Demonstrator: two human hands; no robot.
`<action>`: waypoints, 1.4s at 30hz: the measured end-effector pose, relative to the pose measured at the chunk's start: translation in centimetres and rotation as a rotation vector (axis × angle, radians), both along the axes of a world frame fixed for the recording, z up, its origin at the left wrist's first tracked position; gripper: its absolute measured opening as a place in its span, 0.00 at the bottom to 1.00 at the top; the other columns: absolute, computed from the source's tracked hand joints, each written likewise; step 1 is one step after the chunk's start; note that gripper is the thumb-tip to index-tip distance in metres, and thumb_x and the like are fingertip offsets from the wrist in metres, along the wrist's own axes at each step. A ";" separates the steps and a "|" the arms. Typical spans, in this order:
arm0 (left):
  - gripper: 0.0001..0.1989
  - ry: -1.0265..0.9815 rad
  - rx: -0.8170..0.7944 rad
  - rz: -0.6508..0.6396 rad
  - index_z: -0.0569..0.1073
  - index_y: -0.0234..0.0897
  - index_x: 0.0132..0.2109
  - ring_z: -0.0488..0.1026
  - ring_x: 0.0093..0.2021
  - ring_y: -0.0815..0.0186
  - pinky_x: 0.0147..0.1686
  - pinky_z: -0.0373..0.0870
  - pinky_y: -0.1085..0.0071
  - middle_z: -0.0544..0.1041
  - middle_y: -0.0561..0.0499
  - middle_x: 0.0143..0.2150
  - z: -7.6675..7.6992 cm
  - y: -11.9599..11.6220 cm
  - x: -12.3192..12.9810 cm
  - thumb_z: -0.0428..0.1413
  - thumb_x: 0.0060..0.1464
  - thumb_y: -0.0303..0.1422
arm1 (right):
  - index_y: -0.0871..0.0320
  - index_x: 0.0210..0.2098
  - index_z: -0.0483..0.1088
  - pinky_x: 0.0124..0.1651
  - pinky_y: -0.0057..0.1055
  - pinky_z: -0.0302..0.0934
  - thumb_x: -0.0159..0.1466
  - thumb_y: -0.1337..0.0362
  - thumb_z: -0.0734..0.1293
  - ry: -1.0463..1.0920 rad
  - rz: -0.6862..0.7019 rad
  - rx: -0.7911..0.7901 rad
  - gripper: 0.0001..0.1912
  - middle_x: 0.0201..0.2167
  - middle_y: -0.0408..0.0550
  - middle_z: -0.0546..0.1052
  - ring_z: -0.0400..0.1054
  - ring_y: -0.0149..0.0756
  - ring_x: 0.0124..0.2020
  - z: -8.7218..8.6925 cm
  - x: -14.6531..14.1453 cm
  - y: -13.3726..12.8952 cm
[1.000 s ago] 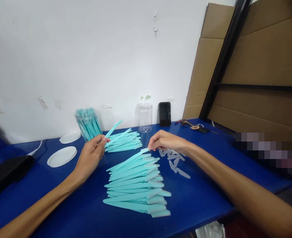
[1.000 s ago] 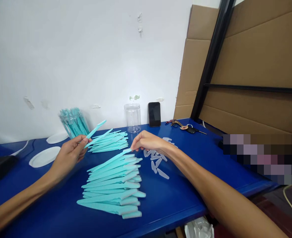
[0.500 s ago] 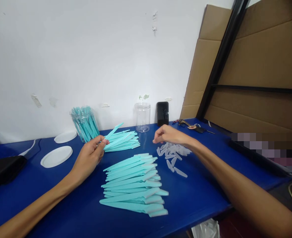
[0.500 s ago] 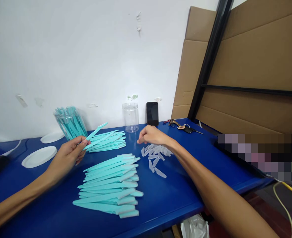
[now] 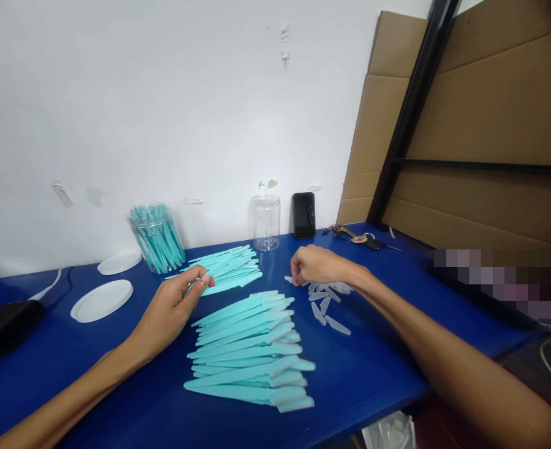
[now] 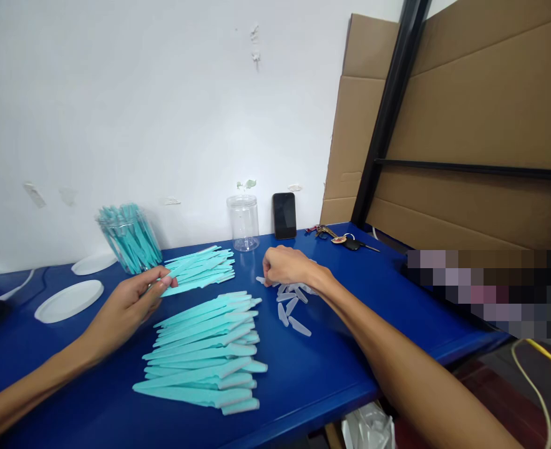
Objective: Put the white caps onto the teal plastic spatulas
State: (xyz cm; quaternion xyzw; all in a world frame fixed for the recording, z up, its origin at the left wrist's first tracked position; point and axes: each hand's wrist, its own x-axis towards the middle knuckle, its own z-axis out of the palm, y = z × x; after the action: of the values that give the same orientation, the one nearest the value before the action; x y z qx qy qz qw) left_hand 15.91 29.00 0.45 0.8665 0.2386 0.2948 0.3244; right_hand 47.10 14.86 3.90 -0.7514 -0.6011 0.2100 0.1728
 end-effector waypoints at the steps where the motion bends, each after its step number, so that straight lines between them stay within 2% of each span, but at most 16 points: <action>1: 0.25 0.008 0.014 -0.007 0.75 0.40 0.39 0.53 0.22 0.72 0.20 0.50 0.72 0.63 0.60 0.27 0.1 -0.1 0.0 0.52 0.72 0.56 | 0.56 0.21 0.76 0.37 0.35 0.58 0.53 0.71 0.79 0.023 -0.008 0.027 0.10 0.27 0.48 0.81 0.76 0.45 0.35 -0.1 0.1 0.1; 3: 0.25 0.019 0.042 -0.022 0.75 0.40 0.36 0.54 0.23 0.70 0.21 0.51 0.70 0.65 0.59 0.27 0.3 -0.4 0.0 0.51 0.71 0.55 | 0.56 0.22 0.76 0.37 0.34 0.60 0.55 0.70 0.77 0.105 -0.009 0.088 0.09 0.29 0.49 0.82 0.77 0.44 0.37 -0.1 0.1 0.3; 7: 0.26 0.031 0.089 -0.062 0.75 0.40 0.32 0.59 0.26 0.68 0.26 0.55 0.70 0.68 0.57 0.27 0.5 -0.7 -0.1 0.51 0.71 0.54 | 0.56 0.34 0.78 0.33 0.30 0.65 0.64 0.62 0.73 0.378 0.061 0.175 0.04 0.37 0.50 0.86 0.78 0.39 0.36 0.6 -0.2 0.1; 10: 0.26 0.045 0.103 -0.092 0.76 0.40 0.31 0.64 0.29 0.66 0.30 0.59 0.70 0.71 0.56 0.27 0.6 -0.9 0.0 0.51 0.71 0.53 | 0.56 0.38 0.78 0.29 0.28 0.65 0.65 0.57 0.75 0.543 0.131 0.200 0.09 0.34 0.49 0.85 0.76 0.35 0.32 1.1 -0.5 -0.2; 15: 0.27 0.060 0.110 -0.097 0.76 0.40 0.31 0.66 0.29 0.65 0.31 0.61 0.70 0.72 0.56 0.27 0.6 -1.0 0.1 0.51 0.70 0.54 | 0.57 0.38 0.81 0.28 0.27 0.65 0.62 0.56 0.79 0.669 0.198 0.198 0.12 0.33 0.47 0.83 0.74 0.33 0.31 1.4 -1.2 -0.4; 25: 0.27 0.068 0.108 -0.093 0.76 0.41 0.31 0.66 0.29 0.64 0.32 0.62 0.70 0.75 0.54 0.27 0.5 -1.0 0.1 0.50 0.70 0.54 | 0.59 0.36 0.82 0.26 0.27 0.63 0.59 0.56 0.83 0.721 0.221 0.182 0.14 0.30 0.46 0.82 0.72 0.33 0.30 1.2 -2.0 -0.3; 30: 0.27 0.091 0.108 -0.106 0.77 0.41 0.32 0.66 0.28 0.64 0.31 0.61 0.70 0.73 0.55 0.27 0.3 -1.4 0.1 0.50 0.71 0.54 | 0.58 0.35 0.81 0.25 0.28 0.62 0.57 0.55 0.83 0.736 0.221 0.220 0.15 0.29 0.46 0.81 0.71 0.33 0.29 0.4 -3.4 0.0; 37: 0.26 0.123 0.103 -0.118 0.77 0.41 0.33 0.65 0.27 0.65 0.31 0.61 0.70 0.73 0.54 0.28 0.8 -2.1 0.1 0.49 0.71 0.53 | 0.57 0.35 0.79 0.25 0.29 0.62 0.56 0.51 0.81 0.738 0.195 0.300 0.18 0.27 0.43 0.77 0.68 0.33 0.28 -0.7 -4.5 0.4; 42: 0.27 0.134 0.090 -0.098 0.77 0.41 0.33 0.63 0.27 0.65 0.29 0.57 0.69 0.70 0.55 0.26 0.0 -1.7 -0.1 0.50 0.71 0.56 | 0.57 0.33 0.81 0.27 0.30 0.62 0.58 0.53 0.80 0.645 0.211 0.294 0.14 0.28 0.45 0.78 0.69 0.36 0.30 -1.0 -4.6 0.4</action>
State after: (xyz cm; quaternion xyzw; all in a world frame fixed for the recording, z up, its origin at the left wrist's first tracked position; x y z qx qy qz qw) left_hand 15.82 27.31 0.43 0.9087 0.2036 0.2304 0.2824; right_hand 42.45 15.31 2.88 -0.5475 -0.6137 0.3642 0.4370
